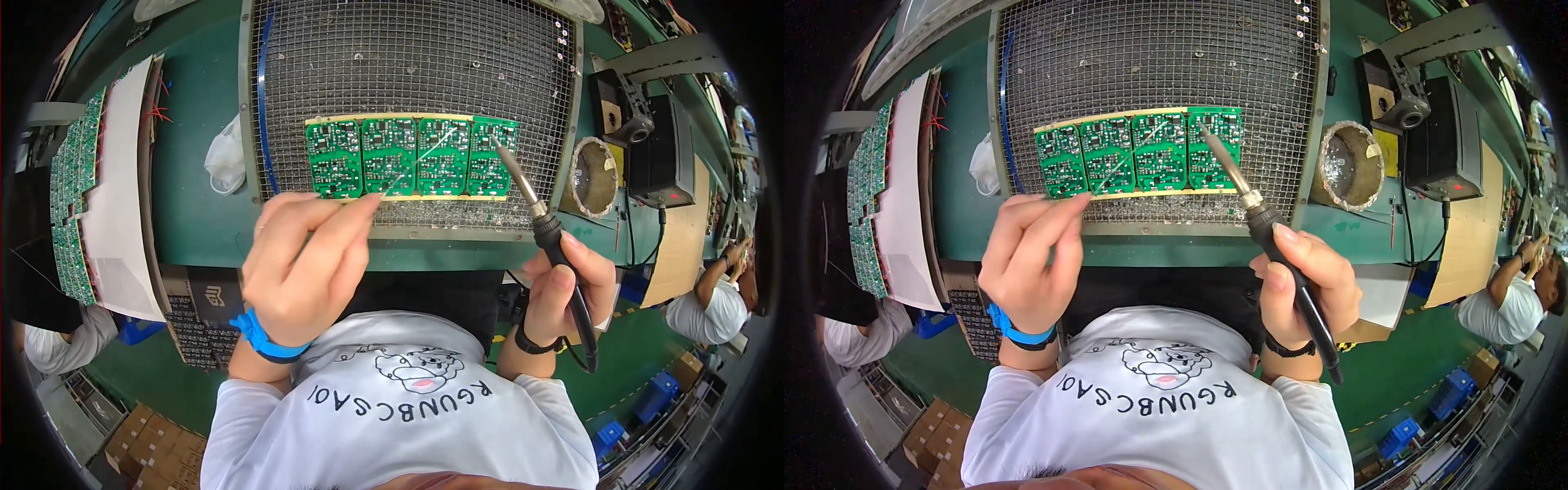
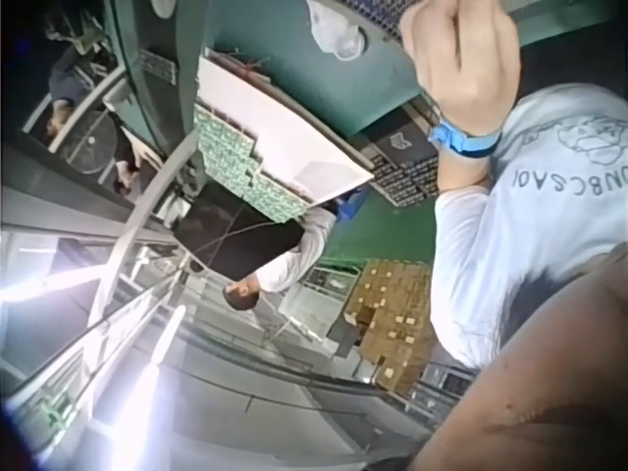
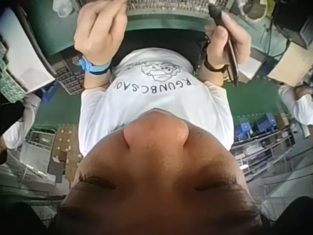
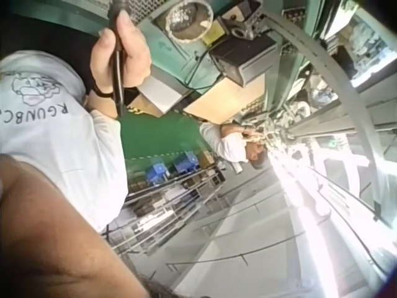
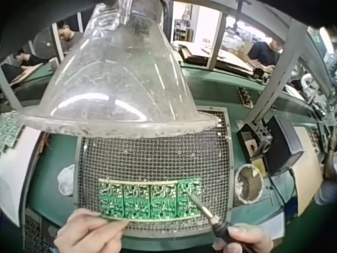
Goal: Soldering components onto multiple printed circuit boards at a manual assembly station.
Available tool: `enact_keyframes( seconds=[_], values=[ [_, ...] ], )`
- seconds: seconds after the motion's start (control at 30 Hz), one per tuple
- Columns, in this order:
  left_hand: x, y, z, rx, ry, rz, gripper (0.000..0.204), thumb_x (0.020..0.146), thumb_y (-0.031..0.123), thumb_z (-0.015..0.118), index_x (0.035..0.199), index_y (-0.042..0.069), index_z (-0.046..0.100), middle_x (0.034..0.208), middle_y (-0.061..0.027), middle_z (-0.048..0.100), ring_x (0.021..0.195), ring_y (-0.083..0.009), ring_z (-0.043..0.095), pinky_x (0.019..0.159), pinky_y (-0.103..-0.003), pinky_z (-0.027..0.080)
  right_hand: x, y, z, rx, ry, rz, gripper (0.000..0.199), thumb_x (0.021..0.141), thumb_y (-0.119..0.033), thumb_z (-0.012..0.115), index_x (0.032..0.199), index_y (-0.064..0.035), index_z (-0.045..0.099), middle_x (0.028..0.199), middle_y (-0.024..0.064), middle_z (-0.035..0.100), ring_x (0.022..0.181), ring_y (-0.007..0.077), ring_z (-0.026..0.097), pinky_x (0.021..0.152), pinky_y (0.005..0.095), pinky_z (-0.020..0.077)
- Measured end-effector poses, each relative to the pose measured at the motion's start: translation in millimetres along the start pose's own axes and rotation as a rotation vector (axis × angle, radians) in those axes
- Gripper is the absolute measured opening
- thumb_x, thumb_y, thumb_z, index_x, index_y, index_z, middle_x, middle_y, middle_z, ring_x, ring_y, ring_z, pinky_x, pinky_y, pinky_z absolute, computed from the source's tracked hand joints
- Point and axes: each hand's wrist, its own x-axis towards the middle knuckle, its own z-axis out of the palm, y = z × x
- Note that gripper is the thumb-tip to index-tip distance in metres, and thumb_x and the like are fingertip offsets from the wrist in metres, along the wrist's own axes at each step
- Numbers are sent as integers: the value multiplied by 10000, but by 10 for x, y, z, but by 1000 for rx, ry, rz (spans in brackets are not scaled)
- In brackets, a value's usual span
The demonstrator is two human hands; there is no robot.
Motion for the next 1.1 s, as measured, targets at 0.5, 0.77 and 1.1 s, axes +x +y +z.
enact_keyframes(
  seconds=[0.5, 0.77, 1.1],
  values=[
    [-92, -69, -64, 46, -3, -66, 342, 679, -94, 788, 993, 40, 784, 817, -58, 617, 732, -237, 626, 702, -364, 538, 397, -402, 274, -275, -347, -106, 366, 795, -78, 854, 1100, 60, 704, 774, 124, 722, 531, 195, 628, 502, 321, 498],
    [-67, -72, -36, 42, -11, -72, 331, 685, -85, 794, 992, 38, 783, 819, -51, 629, 733, -231, 628, 715, -367, 536, 474, -441, 443, -479, -442, -511, 319, 851, -122, 808, 998, 139, 699, 607, 31, 577, 428, 103, 483, 407, 250, 383],
    [-95, -68, -61, 23, 33, -50, 353, 683, -96, 789, 1010, 39, 787, 834, -59, 617, 724, -239, 619, 681, -362, 529, 423, -498, 400, -462, -418, -494, 293, 853, -101, 792, 1002, 134, 703, 587, 26, 557, 422, 111, 460, 399, 264, 357]
  ],
)
